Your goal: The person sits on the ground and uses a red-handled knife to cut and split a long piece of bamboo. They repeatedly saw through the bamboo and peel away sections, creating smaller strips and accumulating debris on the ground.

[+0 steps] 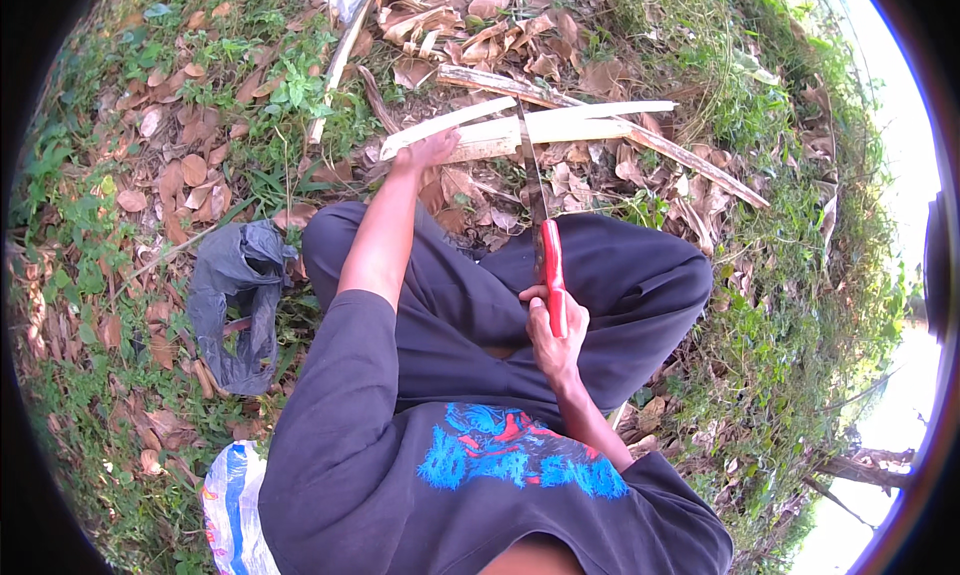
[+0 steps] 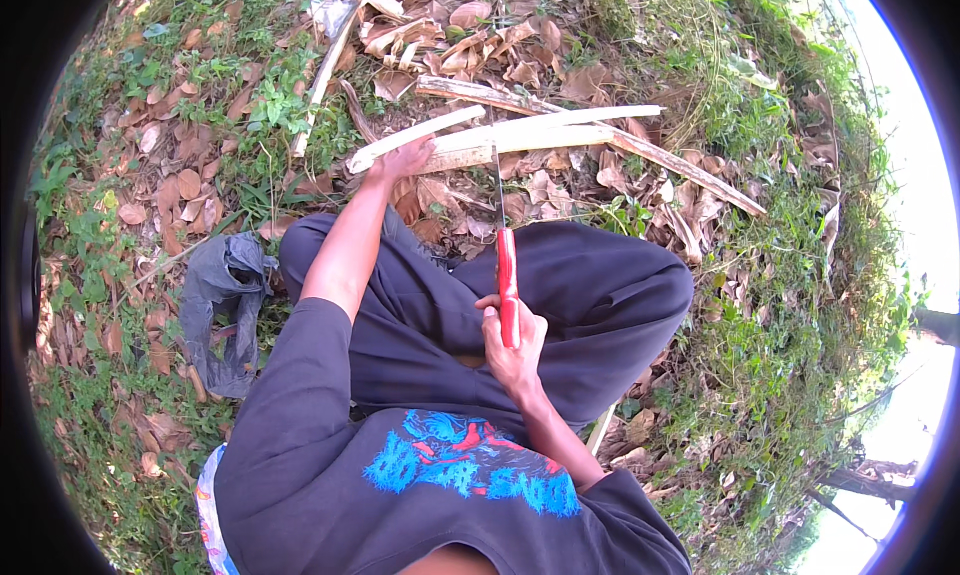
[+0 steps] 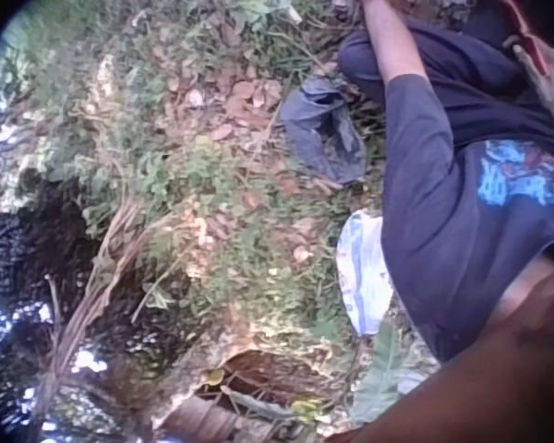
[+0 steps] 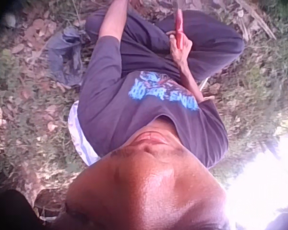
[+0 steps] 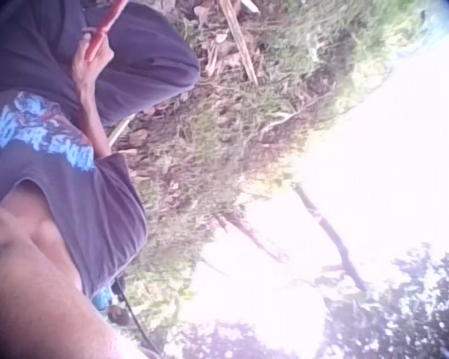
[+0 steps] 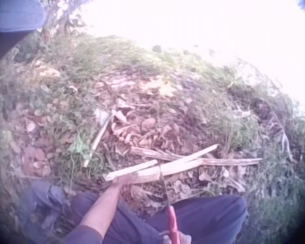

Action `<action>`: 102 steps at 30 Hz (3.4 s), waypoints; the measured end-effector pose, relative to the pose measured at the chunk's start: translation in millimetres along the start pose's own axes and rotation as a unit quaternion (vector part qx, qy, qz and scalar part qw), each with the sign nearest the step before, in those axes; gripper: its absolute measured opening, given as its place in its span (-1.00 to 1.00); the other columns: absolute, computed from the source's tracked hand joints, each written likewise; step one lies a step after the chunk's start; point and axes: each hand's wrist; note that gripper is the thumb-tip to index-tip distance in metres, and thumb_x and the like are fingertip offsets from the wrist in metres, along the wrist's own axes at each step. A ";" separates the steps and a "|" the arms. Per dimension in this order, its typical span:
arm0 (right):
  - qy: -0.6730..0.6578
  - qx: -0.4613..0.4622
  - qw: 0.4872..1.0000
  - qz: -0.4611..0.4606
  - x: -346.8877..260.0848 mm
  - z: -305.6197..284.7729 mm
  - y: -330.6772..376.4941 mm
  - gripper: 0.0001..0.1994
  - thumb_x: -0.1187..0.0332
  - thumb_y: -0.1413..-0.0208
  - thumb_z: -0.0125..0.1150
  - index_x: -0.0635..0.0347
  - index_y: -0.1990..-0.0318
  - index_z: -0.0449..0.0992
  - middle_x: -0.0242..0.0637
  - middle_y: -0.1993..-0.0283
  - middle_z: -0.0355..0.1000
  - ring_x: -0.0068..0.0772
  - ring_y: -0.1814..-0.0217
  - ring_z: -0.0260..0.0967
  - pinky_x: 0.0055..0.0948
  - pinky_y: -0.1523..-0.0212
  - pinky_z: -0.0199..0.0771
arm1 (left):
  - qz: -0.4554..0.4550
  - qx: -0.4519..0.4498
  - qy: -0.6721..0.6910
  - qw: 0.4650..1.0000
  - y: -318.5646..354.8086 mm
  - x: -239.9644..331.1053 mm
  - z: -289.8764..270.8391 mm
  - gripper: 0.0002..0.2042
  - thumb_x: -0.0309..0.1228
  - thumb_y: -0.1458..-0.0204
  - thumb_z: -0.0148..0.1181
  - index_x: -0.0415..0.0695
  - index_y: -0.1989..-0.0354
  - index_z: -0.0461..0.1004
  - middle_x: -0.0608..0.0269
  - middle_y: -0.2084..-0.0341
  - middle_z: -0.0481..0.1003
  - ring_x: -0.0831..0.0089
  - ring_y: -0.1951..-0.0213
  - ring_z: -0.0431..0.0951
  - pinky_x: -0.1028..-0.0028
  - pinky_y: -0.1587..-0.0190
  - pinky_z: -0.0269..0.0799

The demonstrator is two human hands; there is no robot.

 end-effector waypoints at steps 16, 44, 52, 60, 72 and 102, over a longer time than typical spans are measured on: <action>0.062 -0.007 0.998 0.006 3.3 14.9 -23.1 -0.87 0.49 -0.17 0.12 0.34 0.29 0.59 -0.55 0.66 0.25 -0.78 0.62 0.11 -0.60 0.57 0.13 | -0.076 -0.025 0.021 0.997 2.9 31.0 -26.3 -0.04 0.34 0.24 0.35 -0.11 -0.27 0.34 0.05 -0.17 0.41 0.08 -0.23 0.38 -0.08 -0.27 0.24; 0.024 0.007 1.000 -0.013 -19.2 -14.5 -8.1 -0.84 0.48 -0.20 0.10 0.37 0.25 0.59 -0.57 0.68 0.25 -0.81 0.65 0.13 -0.63 0.60 0.10 | 0.025 0.016 0.000 1.000 -11.8 42.0 -51.8 -0.50 0.03 -0.23 0.06 -0.29 0.22 0.54 0.01 0.17 0.45 0.16 0.08 0.52 0.18 0.01 0.52; 0.032 0.005 0.999 -0.012 -6.5 -14.9 -4.6 -0.85 0.48 -0.20 0.10 0.36 0.25 0.59 -0.56 0.67 0.26 -0.79 0.65 0.14 -0.62 0.59 0.13 | 0.088 0.104 -0.023 0.990 10.5 55.2 -31.1 -0.59 -0.02 -0.09 0.24 0.03 -0.02 0.51 0.07 0.15 0.45 0.20 0.10 0.52 0.20 0.02 0.50; 0.047 -0.004 0.999 0.012 4.7 -5.8 -11.9 -0.84 0.49 -0.19 0.10 0.36 0.27 0.60 -0.51 0.64 0.29 -0.77 0.63 0.16 -0.61 0.57 0.17 | 0.069 0.075 -0.087 0.991 14.4 63.7 -34.1 -0.40 0.12 -0.03 0.28 0.13 -0.21 0.39 0.06 0.03 0.42 0.13 -0.04 0.47 0.13 -0.10 0.40; 0.052 -0.016 0.998 0.021 7.4 -1.6 -24.4 -0.85 0.48 -0.21 0.10 0.36 0.26 0.59 -0.51 0.63 0.31 -0.77 0.62 0.15 -0.61 0.57 0.16 | 0.042 0.053 -0.038 0.997 8.4 53.9 -24.9 -0.44 0.20 -0.09 0.16 -0.04 -0.01 0.47 0.03 0.20 0.56 0.12 0.09 0.58 0.12 0.01 0.51; 0.084 -0.024 0.996 -0.023 18.1 -3.4 -25.3 -0.82 0.45 -0.24 0.05 0.35 0.27 0.58 -0.56 0.68 0.27 -0.78 0.69 0.13 -0.65 0.64 0.10 | 0.024 0.033 -0.021 0.999 9.9 56.1 -28.9 -0.35 0.27 -0.08 0.12 -0.01 -0.13 0.49 0.04 0.11 0.58 0.10 0.02 0.58 0.13 -0.06 0.51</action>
Point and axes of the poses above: each hand's wrist, its own y-axis away from the middle knuckle, its own z-axis out of the palm, x = y × z
